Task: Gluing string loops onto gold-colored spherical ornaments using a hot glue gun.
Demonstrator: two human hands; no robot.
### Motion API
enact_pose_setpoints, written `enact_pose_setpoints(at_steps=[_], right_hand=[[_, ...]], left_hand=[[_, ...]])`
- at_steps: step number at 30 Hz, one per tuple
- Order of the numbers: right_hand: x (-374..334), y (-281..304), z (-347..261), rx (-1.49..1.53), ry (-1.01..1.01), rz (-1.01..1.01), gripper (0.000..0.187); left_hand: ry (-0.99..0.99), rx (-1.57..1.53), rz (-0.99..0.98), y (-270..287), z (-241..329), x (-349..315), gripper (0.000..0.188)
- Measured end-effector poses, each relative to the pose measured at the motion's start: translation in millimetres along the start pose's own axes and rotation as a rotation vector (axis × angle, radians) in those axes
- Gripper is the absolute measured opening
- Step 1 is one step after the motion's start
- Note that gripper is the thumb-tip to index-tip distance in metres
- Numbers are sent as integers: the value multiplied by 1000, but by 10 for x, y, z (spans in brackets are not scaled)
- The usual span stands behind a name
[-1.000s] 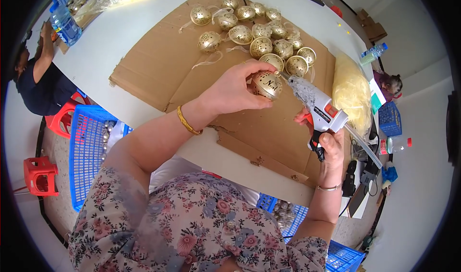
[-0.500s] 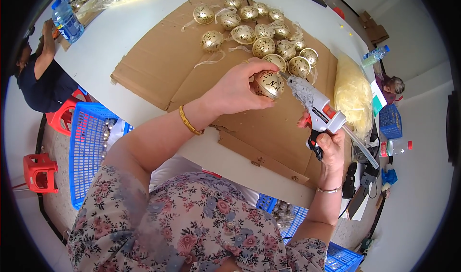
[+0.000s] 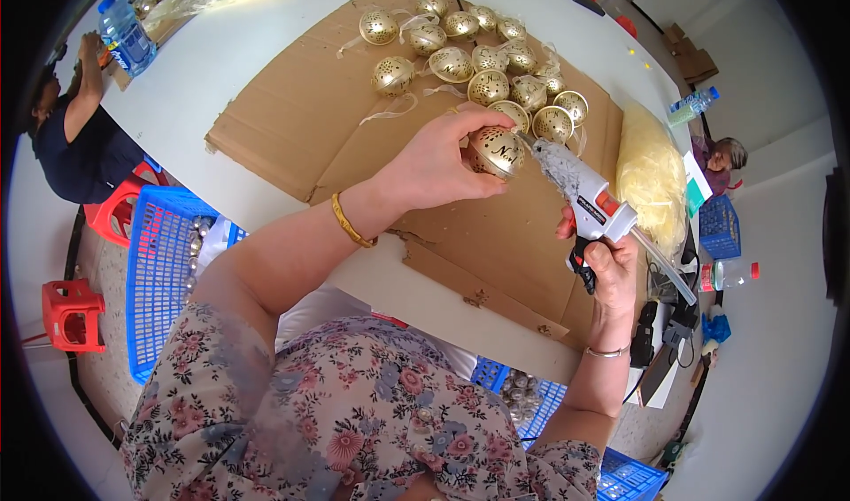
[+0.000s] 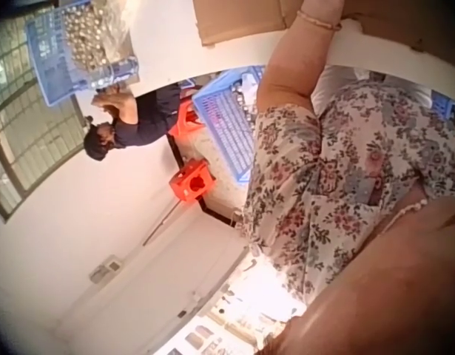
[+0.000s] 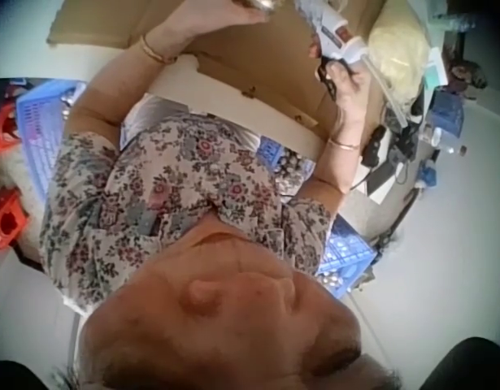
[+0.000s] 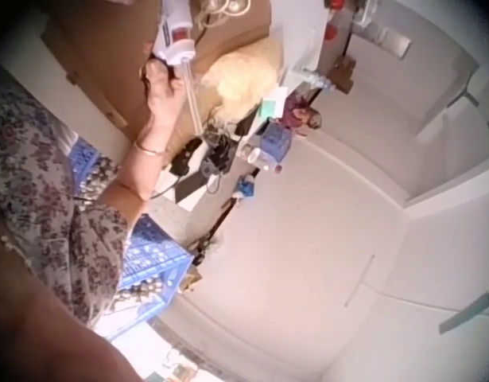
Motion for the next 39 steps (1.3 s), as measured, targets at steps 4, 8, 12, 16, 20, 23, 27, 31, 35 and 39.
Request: enact_pose_setpoints(at_steps=[4, 8, 12, 16, 20, 23, 27, 31, 35, 39], right_hand=[[-12, 15, 10, -22, -11, 9, 68], [-8, 24, 10, -31, -20, -2, 67], [-14, 27, -12, -38, -12, 2, 66], [-19, 42, -10, -29, 8, 14, 63], [-16, 72, 25, -59, -14, -13, 61], [-12, 67, 12, -51, -7, 4, 61], [-15, 68, 19, -29, 13, -3, 60], [-17, 69, 29, -47, -28, -12, 59], [-35, 80, 22, -77, -80, -9, 59], [-35, 156, -4, -79, -71, -3, 55]], left_hand=[[12, 14, 1, 6, 18, -7, 54], [14, 11, 10, 5, 23, -11, 54], [-19, 13, 39, 1, 3, -4, 54], [-41, 106, 44, -7, 50, -7, 54], [-74, 170, 50, -11, 44, -7, 53], [-94, 138, 79, -10, 17, 0, 52], [-112, 194, 74, -20, 22, -7, 51], [-103, 187, 68, -23, 27, -9, 51], [-88, 220, 55, -23, 50, -17, 51], [-56, 80, 89, -6, 10, -1, 53]])
Point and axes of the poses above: each hand's wrist, its own x-axis towards the middle knuckle, its own y-axis out of the back of the hand, z = x × y, the point moved 1 cm from there along x, towards the middle knuckle, and after that the axes turned 1 degree about -z, right-handed, at the moved point
